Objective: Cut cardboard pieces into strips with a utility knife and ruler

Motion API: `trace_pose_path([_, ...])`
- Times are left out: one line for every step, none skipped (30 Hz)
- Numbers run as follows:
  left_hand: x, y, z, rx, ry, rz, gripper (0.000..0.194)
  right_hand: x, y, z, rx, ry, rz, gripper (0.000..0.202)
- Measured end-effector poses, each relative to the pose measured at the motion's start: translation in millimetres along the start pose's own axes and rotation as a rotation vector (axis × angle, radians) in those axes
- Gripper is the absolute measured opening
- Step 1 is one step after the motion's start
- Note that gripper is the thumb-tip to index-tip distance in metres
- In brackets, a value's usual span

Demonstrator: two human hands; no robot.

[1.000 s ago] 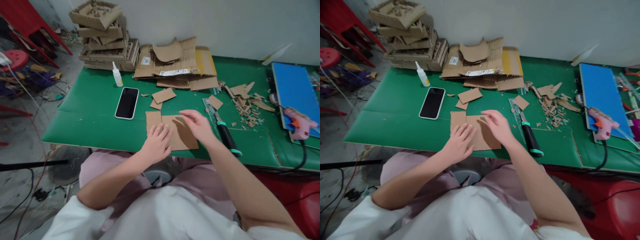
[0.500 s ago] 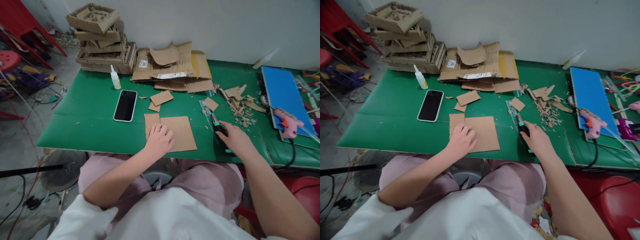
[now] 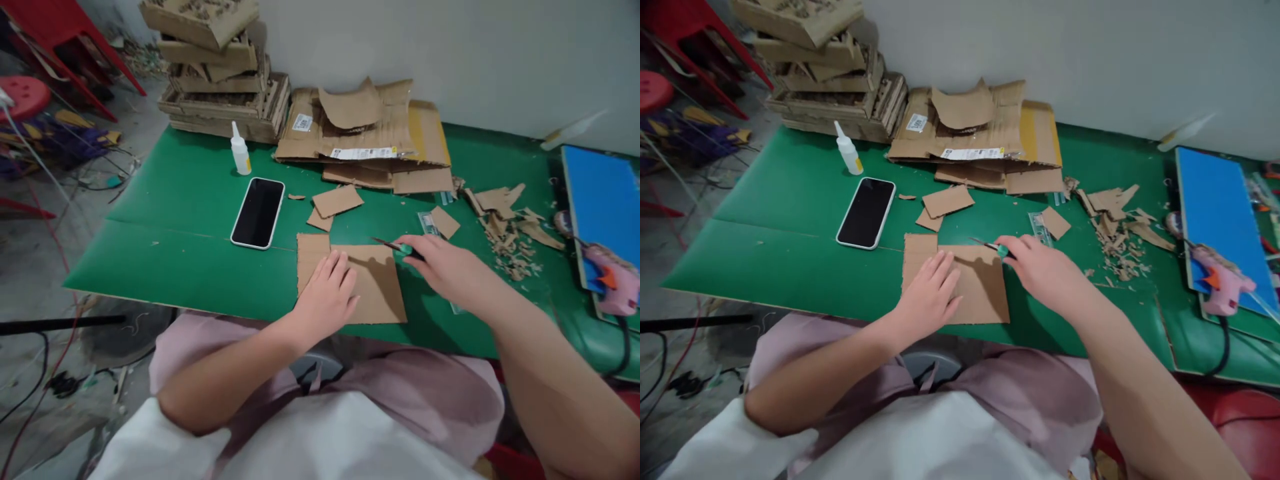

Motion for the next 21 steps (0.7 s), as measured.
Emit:
trace_pose_path([-0.3,0.5,0.0,0.006,-0.005,-0.005,0.05,12.1,-5.6,2.6,-0.028,-0.043,-0.043,0.034])
trace_pose_path([-0.5,0.8,0.2,0.015,-0.016,-0.01,0.054,23.2,-10.5,5.3,-0.063,-0.088,-0.079,0.036])
trace_pose_path([-0.7,1.0,0.5,0.022,-0.026,-0.018,0.056,33.2,-14.9,8.0,-0.094,-0.136,-0.116,0.038])
trace_pose_path([-1.0,1.1,0.7,0.028,-0.036,-0.023,0.057,41.9,-18.5,10.1,-0.134,-0.165,-0.146,0.038])
trace_pose_path([-1.2,1.1,0.8,0.031,-0.041,-0.027,0.057,49.3,-21.2,12.0,-0.18,-0.179,-0.169,0.036])
trace_pose_path([-1.5,1.1,0.9,0.032,-0.045,-0.03,0.057,55.5,-23.1,13.6,-0.226,-0.174,-0.184,0.033])
trace_pose_path([-1.7,0.9,0.8,0.033,-0.046,-0.033,0.057,60.6,-24.2,15.0,-0.271,-0.155,-0.192,0.031])
trace_pose_path([-2.0,0.8,0.8,0.032,-0.044,-0.033,0.056,64.8,-24.7,16.4,-0.311,-0.128,-0.195,0.031])
trace_pose_path([-2.2,0.7,0.6,0.032,-0.037,-0.034,0.056,68.1,-24.8,17.9,-0.338,-0.101,-0.201,0.032])
trace_pose_path([-2.3,0.5,0.5,0.033,-0.03,-0.039,0.056,70.6,-24.6,19.6,-0.352,-0.075,-0.215,0.032])
trace_pose_path([-2.4,0.4,0.4,0.035,-0.024,-0.041,0.056,72.6,-24.3,21.3,-0.354,-0.052,-0.235,0.032])
trace_pose_path([-2.3,0.4,0.2,0.037,-0.016,-0.042,0.056,74.0,-23.7,23.0,-0.35,-0.029,-0.258,0.031])
trace_pose_path([-2.1,0.4,-0.1,0.038,-0.008,-0.041,0.056,75.0,-23.0,24.6,-0.343,-0.006,-0.281,0.032])
trace_pose_path([-1.8,0.4,-0.3,0.036,-0.003,-0.038,0.055,75.7,-22.0,25.9,-0.336,0.017,-0.3,0.033])
trace_pose_path([-1.4,0.4,-0.7,0.032,0.002,-0.035,0.055,76.1,-20.9,27.0,-0.33,0.039,-0.315,0.034])
trace_pose_path([-1.0,0.2,-1.2,0.026,0.004,-0.033,0.055,76.2,-19.8,27.7,-0.326,0.06,-0.327,0.034])
trace_pose_path([-0.5,-0.1,-1.7,0.02,0.003,-0.033,0.055,76.1,-18.8,28.2,-0.324,0.079,-0.337,0.035])
trace_pose_path([-0.2,-0.5,-2.4,0.017,0.002,-0.033,0.055,75.8,-18.0,28.4,-0.323,0.095,-0.346,0.035])
trace_pose_path([0.1,-0.8,-3.2,0.015,0.003,-0.031,0.054,75.4,-17.4,28.3,-0.323,0.11,-0.354,0.035])
trace_pose_path([0.2,-1.0,-4.1,0.016,0.005,-0.029,0.054,75.1,-17.0,27.9,-0.324,0.122,-0.362,0.035])
trace_pose_path([0.3,-1.2,-4.9,0.017,0.008,-0.026,0.054,74.9,-17.0,27.4,-0.325,0.129,-0.368,0.035])
Point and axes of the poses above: each hand's wrist, its own x-axis towards the middle knuckle, its own z-axis out of the palm, y = z × x, the point moved 3 cm from there along x, towards the middle knuckle, and after that the axes turned 8 degrees about -y, right-handed, at the moved point
